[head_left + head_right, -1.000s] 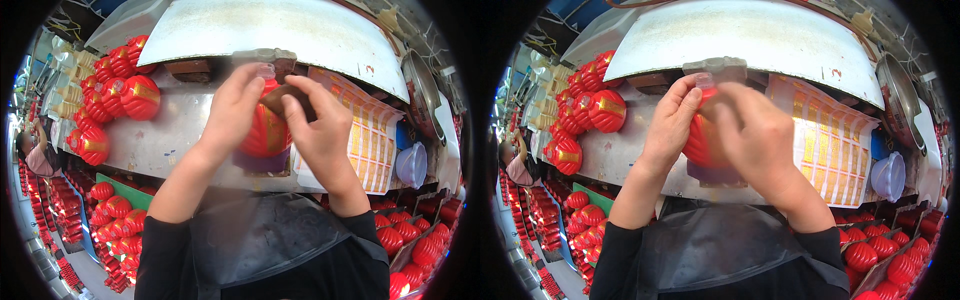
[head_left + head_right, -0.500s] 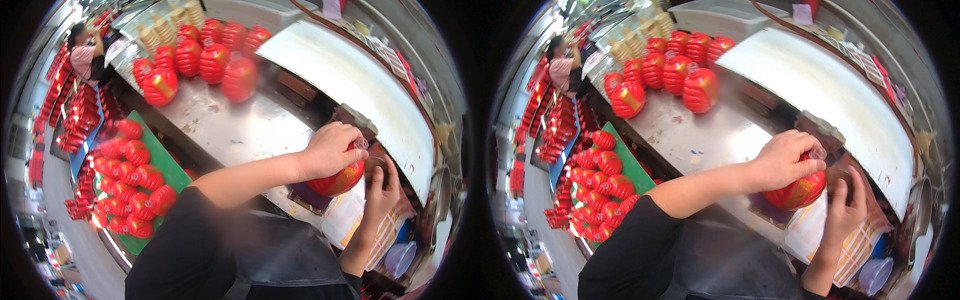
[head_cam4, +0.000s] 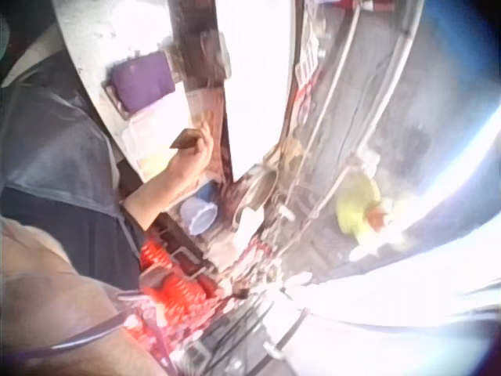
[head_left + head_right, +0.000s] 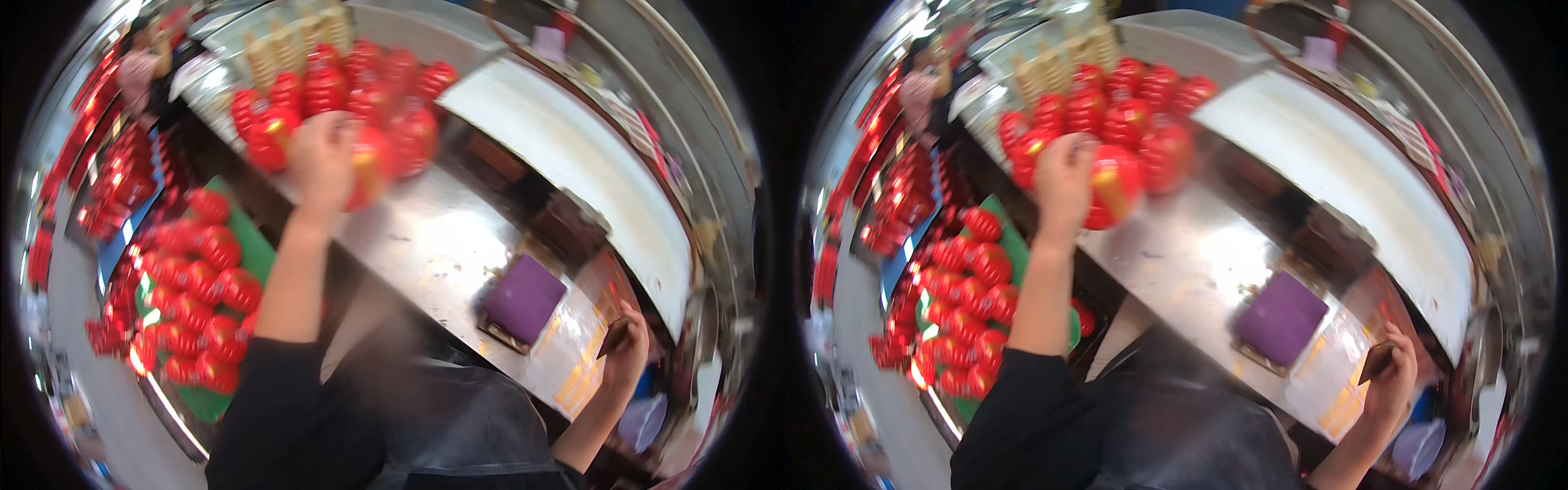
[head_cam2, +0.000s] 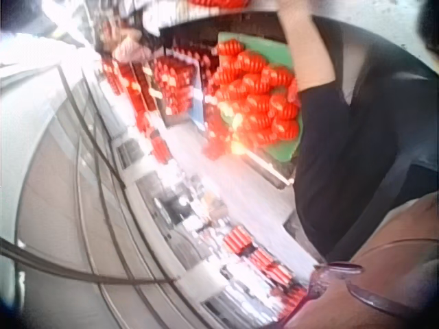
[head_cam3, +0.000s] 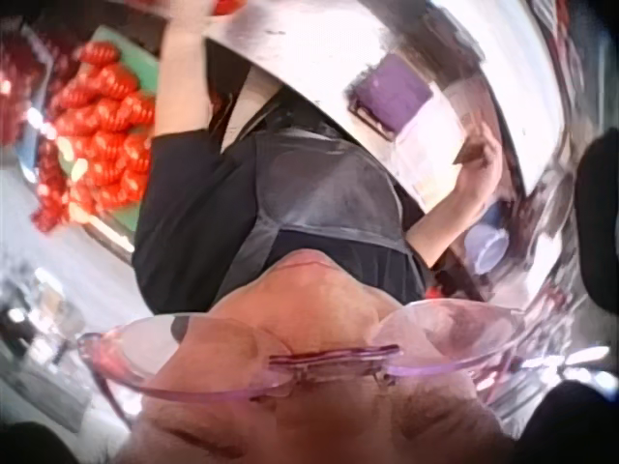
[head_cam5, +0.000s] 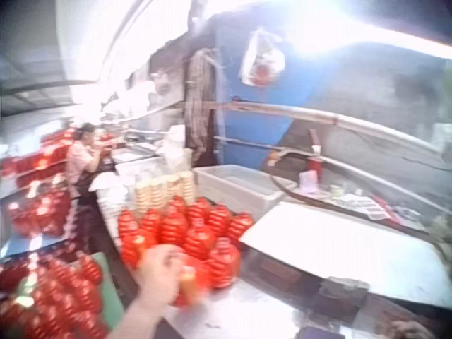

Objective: The person repeatedly picks up red plastic bottles, applies gold labels to their sides, and places them on a nearby tray. The process is performed one at a time in a continuous loop.

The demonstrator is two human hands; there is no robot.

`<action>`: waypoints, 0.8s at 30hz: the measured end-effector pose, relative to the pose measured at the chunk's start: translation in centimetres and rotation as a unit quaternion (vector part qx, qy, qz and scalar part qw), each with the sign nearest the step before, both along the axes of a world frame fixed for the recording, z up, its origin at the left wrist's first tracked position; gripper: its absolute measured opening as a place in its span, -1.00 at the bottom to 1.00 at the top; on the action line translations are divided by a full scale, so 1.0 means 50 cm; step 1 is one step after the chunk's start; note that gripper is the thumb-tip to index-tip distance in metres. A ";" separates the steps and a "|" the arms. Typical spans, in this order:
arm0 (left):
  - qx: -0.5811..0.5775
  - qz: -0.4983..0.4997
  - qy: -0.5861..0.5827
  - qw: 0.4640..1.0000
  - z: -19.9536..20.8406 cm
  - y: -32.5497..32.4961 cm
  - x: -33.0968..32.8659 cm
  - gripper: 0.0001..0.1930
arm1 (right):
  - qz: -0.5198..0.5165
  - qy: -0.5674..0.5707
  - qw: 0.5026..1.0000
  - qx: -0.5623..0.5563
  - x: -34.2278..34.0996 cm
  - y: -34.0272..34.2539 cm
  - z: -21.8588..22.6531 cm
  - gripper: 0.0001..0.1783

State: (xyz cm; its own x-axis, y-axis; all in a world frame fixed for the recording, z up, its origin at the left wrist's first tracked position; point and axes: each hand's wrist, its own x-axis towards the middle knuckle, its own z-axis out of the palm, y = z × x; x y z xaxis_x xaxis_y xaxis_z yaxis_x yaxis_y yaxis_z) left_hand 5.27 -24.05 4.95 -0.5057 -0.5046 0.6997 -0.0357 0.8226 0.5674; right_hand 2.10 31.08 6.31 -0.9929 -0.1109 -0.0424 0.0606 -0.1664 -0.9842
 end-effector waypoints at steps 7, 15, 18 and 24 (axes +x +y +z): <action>0.117 0.072 -0.093 0.986 -0.087 -0.235 -0.033 -0.55 | -0.211 -0.011 0.940 0.266 0.174 0.103 0.106 -0.73; 0.081 0.094 -0.130 0.984 -0.107 -0.305 -0.040 -0.42 | -0.579 -0.027 0.255 0.774 0.561 0.234 0.358 -0.78; -0.094 0.223 -0.057 0.969 -0.075 -0.266 -0.062 -0.48 | -0.582 -0.140 0.145 0.787 0.705 0.272 0.428 -0.58; -0.068 -0.035 0.100 0.992 0.005 -0.139 -0.162 -0.55 | -0.410 -0.331 0.147 0.837 0.845 0.311 0.452 -0.43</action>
State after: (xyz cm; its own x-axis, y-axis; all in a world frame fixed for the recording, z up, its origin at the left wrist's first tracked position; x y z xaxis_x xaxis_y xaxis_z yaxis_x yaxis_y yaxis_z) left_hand -2.81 -30.98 5.20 -0.3808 -0.3669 0.8488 0.1269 0.8885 0.4410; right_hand 44.35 46.63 28.90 -0.3603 0.7504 0.5542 0.8702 0.0563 0.4895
